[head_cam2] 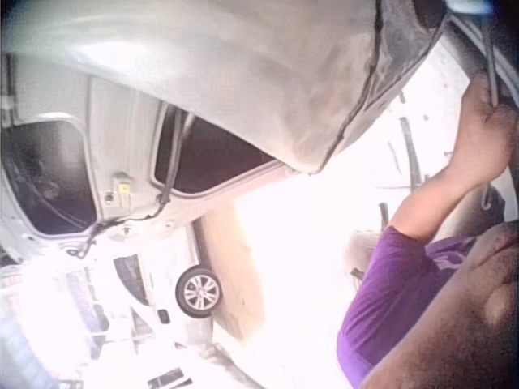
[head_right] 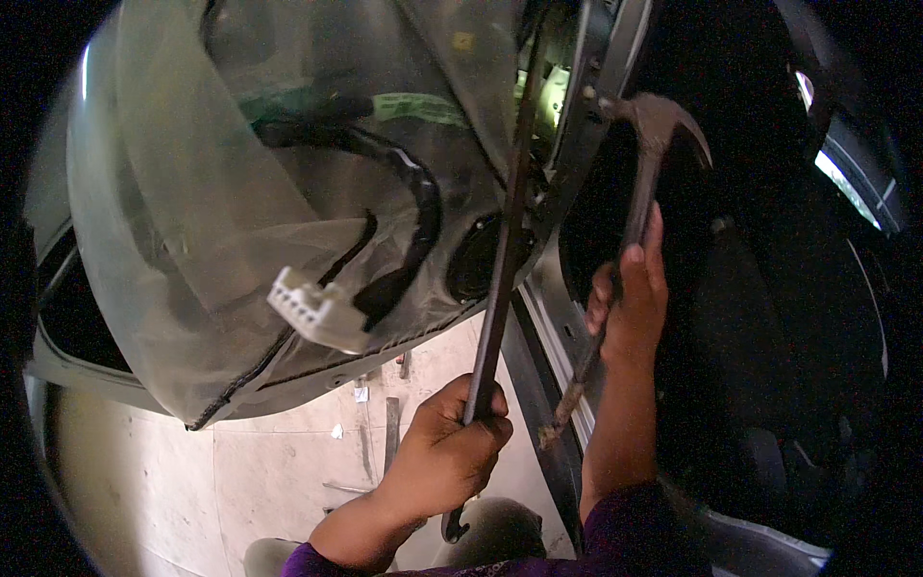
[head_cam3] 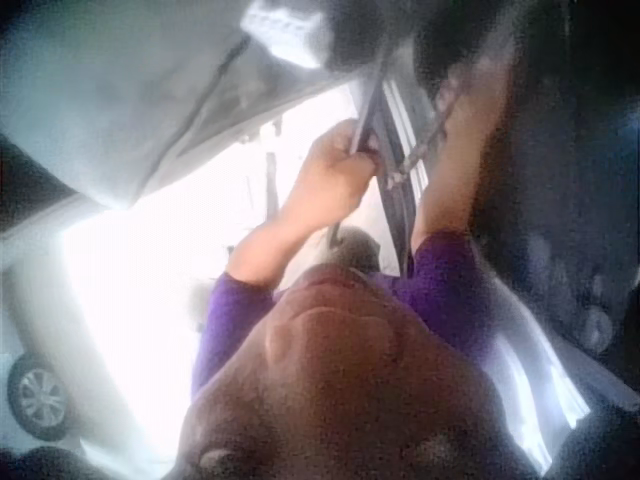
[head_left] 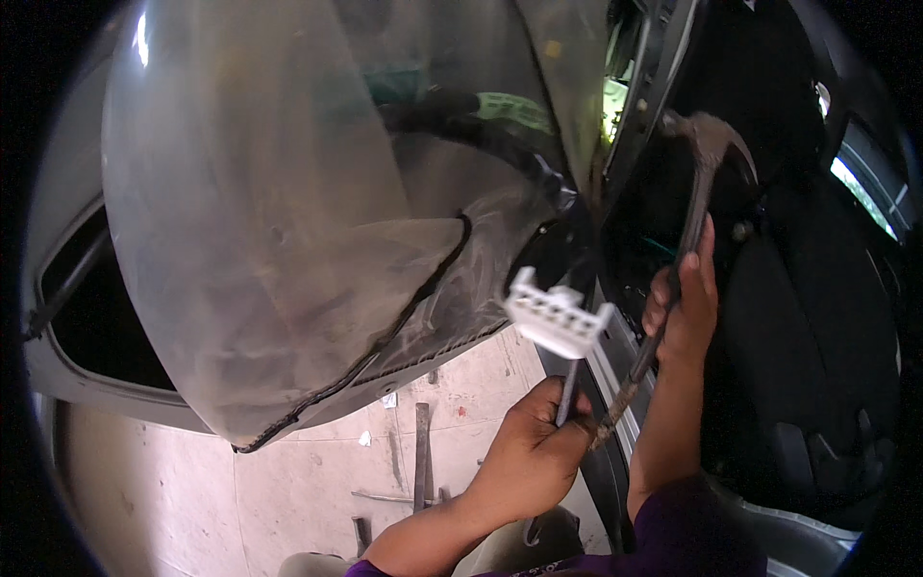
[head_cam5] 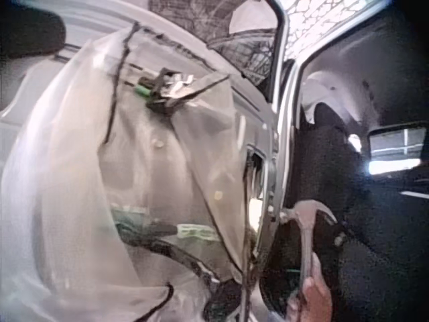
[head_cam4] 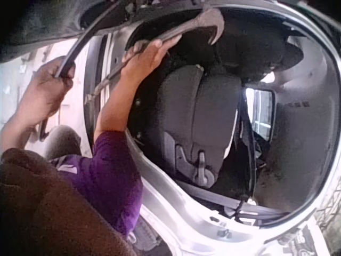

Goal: The person uses a pry bar and hammer to work on a car door frame, then uses a body hammer to flatten out dents on the exterior panel.

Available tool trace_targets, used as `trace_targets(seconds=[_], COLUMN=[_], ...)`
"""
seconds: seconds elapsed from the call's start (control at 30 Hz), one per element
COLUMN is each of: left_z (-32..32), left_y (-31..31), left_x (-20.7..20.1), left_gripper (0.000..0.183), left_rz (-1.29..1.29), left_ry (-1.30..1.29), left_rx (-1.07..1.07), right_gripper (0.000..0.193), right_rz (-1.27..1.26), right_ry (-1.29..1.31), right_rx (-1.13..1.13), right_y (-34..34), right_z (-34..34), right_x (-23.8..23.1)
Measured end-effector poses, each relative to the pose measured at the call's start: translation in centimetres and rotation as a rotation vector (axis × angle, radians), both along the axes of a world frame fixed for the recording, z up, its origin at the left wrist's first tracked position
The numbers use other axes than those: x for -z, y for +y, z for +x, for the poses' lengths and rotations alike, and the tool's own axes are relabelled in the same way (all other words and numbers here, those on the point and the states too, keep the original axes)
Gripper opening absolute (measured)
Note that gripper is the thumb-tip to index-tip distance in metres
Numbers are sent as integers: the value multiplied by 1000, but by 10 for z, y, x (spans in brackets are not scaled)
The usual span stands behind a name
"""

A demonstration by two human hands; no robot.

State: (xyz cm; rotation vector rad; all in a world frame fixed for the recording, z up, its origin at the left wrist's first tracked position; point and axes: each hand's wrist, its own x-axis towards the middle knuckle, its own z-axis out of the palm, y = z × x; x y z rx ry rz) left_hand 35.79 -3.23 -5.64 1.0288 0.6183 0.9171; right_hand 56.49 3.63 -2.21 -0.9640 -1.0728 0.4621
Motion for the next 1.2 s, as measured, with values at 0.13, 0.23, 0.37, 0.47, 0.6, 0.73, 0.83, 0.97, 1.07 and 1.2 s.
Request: trace_targets(seconds=[0.13,0.23,0.37,0.47,0.6,0.73,0.83,0.97,1.07,1.2], left_z=[5,5,8,8,6,3,4,5,1,7], left_y=[-2,-3,-2,-3,-4,-6,-8,-6,6,-4], left_x=[2,1,2,-1,-5,-10,-10,-5,21,15], left_gripper=[10,10,10,10,10,10,9,7,6,5], left_rz=[44,59,74,28,-30,-34,-27,90,191,117], left_ry=[1,22,-5,8,8,28,42,85,207,114], left_rx=[-17,-25,-53,-13,-20,-16,-10,-21,-162,-78], right_gripper=[67,61,56,53,59,63,60,53,59,68], right_rz=[-14,-60,-29,-61,-62,236,485,263,-177,-18], right_ry=[9,8,16,26,30,39,116,236,-98,-29], right_rx=[-45,-28,-83,-68,-93,153,215,333,38,-60], right_y=[17,29,40,37,21,-17,-43,-3,30,8], right_z=[-8,-17,-24,-20,-2,37,65,36,-12,-8], right_x=[-17,-24,-23,-25,-30,-38,-50,-41,-38,-21])
